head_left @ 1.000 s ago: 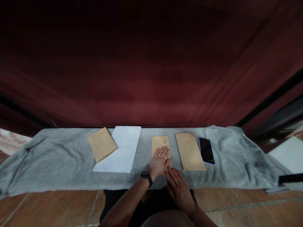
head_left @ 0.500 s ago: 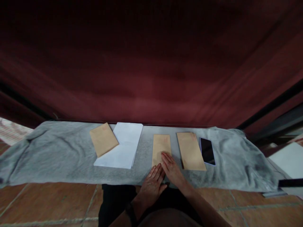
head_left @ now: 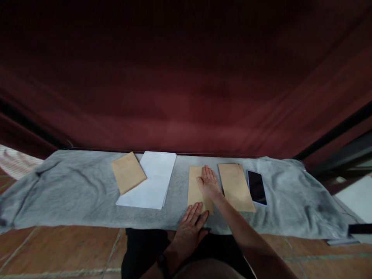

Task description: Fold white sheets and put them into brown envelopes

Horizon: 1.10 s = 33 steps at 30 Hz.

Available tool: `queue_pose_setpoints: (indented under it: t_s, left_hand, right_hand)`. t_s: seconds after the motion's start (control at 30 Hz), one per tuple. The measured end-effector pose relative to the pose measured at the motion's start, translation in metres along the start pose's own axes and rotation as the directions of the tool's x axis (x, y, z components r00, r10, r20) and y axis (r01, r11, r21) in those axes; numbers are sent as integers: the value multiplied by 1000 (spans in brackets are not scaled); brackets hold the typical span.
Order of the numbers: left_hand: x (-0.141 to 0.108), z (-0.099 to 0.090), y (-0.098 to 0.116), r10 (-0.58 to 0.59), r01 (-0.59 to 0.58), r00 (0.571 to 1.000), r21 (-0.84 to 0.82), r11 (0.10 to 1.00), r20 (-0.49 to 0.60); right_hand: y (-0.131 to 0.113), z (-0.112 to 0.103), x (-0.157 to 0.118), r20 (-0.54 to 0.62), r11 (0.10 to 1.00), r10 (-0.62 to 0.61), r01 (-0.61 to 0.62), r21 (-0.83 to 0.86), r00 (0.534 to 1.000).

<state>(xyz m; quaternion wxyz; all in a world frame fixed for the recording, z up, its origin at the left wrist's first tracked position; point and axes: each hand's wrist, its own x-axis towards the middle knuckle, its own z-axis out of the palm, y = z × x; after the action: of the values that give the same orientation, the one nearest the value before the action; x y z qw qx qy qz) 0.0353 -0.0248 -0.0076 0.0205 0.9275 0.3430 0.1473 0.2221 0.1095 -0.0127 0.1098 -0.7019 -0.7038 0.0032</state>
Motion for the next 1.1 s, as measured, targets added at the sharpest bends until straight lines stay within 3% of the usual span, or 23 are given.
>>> queue_pose_setpoints:
  t_s: [0.1,0.2,0.4,0.57,0.9,1.1]
  left_hand:
    - [1,2,2,8,-8,1000,5,1000,5]
    - [0,3,3,30,-30,999,5,1000,14]
    - [-5,7,-2,97,-97,995,5,995,-13]
    - [-10,6,-10,109,-109,994,24,994,-11]
    - [-27,-7,-27,55,-56,998,93,994,5]
    - [-10,0,-7,72,-72,997,49,996,4]
  right_hand:
    - [-1,2,-3,-31,1000,8,-8,-7,999]
    - [-3,3,-28,-92,1000,-24,26,12,995]
    - [-7,-7,-125,-115,966,-244,252,58,963]
    - [-6,-23,-188,-133,942,-327,333,27,936]
    - [10,-34,-202,-92,935,-351,354,17,932]
    - [6,-30,-199,-126,936,-349,351,-6,929]
